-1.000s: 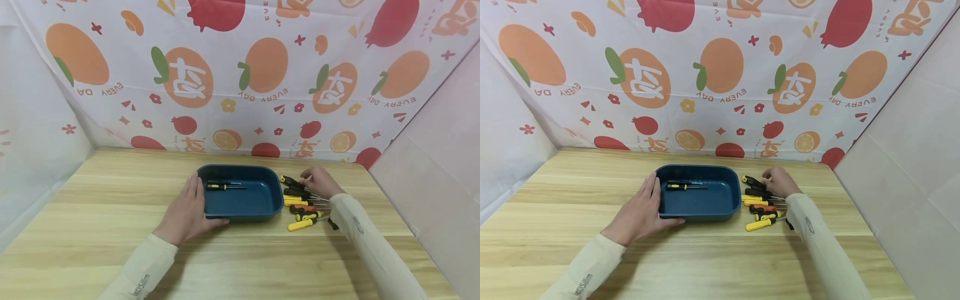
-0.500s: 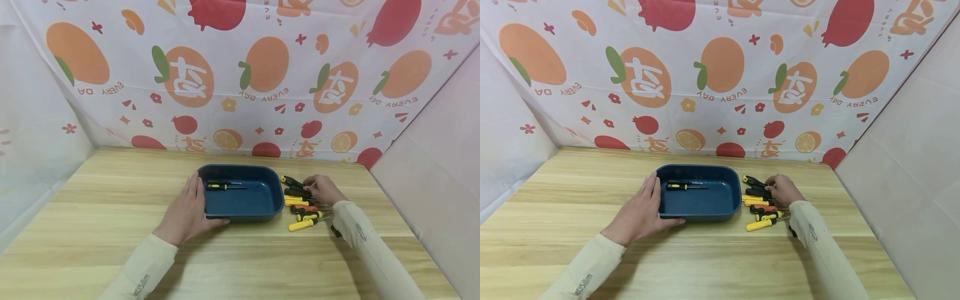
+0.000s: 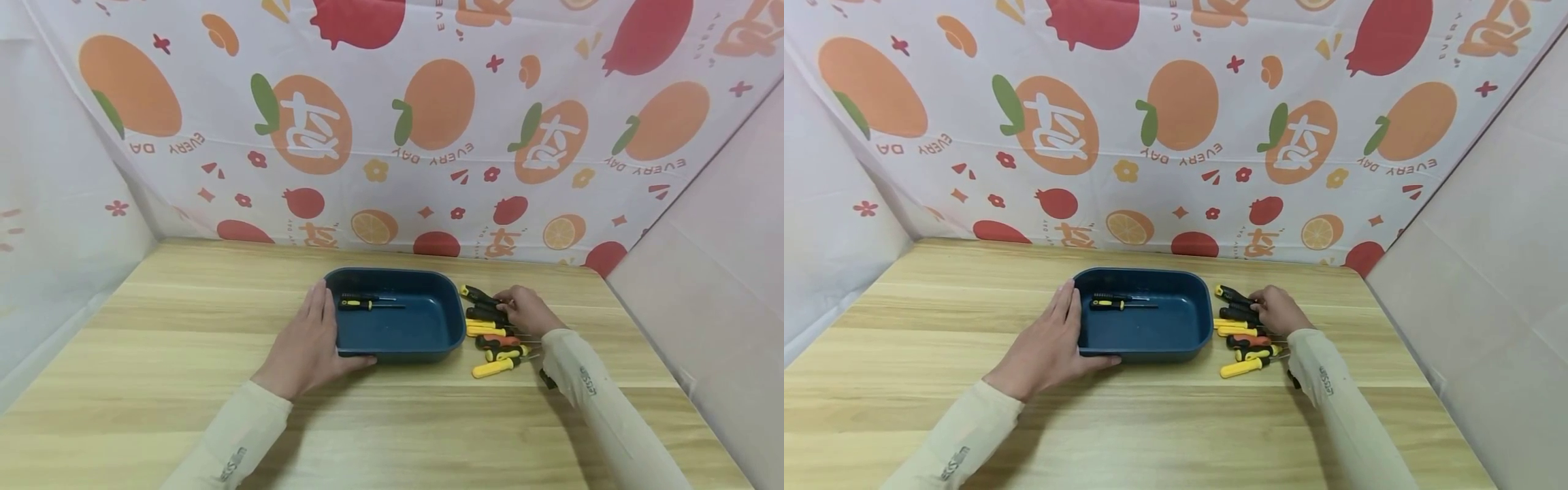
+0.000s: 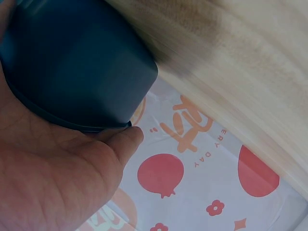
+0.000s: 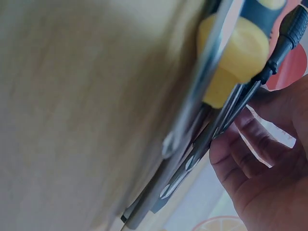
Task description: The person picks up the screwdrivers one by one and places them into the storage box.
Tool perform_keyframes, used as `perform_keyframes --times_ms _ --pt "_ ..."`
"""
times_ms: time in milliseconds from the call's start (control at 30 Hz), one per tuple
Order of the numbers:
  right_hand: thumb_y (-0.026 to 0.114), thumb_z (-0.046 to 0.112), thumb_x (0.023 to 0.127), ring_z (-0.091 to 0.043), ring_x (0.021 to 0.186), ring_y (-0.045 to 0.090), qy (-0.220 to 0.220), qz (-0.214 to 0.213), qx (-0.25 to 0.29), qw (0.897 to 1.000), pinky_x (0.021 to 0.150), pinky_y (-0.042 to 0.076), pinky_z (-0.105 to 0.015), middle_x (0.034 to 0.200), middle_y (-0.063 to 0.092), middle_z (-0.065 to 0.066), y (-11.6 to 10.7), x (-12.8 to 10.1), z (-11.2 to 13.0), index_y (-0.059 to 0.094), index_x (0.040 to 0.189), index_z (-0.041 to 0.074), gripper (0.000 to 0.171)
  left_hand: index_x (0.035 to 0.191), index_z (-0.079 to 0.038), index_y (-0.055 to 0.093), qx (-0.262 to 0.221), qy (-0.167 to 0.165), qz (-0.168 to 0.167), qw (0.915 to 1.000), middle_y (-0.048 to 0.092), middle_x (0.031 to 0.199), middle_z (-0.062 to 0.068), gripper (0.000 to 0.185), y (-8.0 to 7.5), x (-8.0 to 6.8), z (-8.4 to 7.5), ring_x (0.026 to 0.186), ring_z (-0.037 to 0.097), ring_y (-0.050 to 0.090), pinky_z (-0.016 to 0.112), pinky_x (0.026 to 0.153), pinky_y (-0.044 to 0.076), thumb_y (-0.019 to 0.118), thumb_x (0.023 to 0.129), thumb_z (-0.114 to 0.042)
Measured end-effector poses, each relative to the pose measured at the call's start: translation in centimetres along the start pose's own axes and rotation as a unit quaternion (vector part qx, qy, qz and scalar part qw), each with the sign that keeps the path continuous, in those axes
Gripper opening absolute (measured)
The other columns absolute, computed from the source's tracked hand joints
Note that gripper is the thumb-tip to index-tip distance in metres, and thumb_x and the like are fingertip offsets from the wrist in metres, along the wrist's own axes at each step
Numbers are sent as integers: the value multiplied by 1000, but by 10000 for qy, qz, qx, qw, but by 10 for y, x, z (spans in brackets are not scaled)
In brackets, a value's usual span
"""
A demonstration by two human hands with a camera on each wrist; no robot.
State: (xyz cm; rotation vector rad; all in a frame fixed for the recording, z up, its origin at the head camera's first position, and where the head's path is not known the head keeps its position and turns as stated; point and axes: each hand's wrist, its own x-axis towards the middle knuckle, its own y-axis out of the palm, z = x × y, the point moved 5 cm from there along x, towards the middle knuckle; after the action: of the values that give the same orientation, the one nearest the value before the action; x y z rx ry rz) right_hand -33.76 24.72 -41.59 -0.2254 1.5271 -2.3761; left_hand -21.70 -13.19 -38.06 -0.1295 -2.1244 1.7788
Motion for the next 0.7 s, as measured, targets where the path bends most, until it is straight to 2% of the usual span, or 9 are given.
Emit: perform_keyframes --times_ms 200,367,600,700 --pt "56 -3 99 -39 106 63 115 -17 -36 9999 88 55 -52 115 65 -24 1 -1 2 66 123 -9 27 147 19 32 32 33 -50 10000 27 158 34 131 -1 2 -1 146 46 30 49 111 41 67 72 -82" --pt "51 -15 89 -42 113 62 223 16 13 9997 93 54 -55 120 65 -26 2 -1 2 63 126 -12 39 148 19 32 29 29 -37 10000 27 158 34 131 0 3 -1 146 46 30 49 111 42 68 72 -82" --pt "55 -9 94 -42 106 63 115 -132 -60 9998 88 55 -56 117 62 -27 -4 -2 5 64 126 -11 33 147 19 33 50 -18 3 10000 26 158 35 131 0 2 -1 146 46 30 49 111 41 68 72 -82" --pt "58 -5 96 -36 95 65 -45 -333 -123 9994 82 56 -52 111 66 -24 -10 1 9 67 122 -9 28 147 19 32 57 -38 20 10000 26 158 35 131 0 2 0 146 46 30 49 111 41 68 72 -82"
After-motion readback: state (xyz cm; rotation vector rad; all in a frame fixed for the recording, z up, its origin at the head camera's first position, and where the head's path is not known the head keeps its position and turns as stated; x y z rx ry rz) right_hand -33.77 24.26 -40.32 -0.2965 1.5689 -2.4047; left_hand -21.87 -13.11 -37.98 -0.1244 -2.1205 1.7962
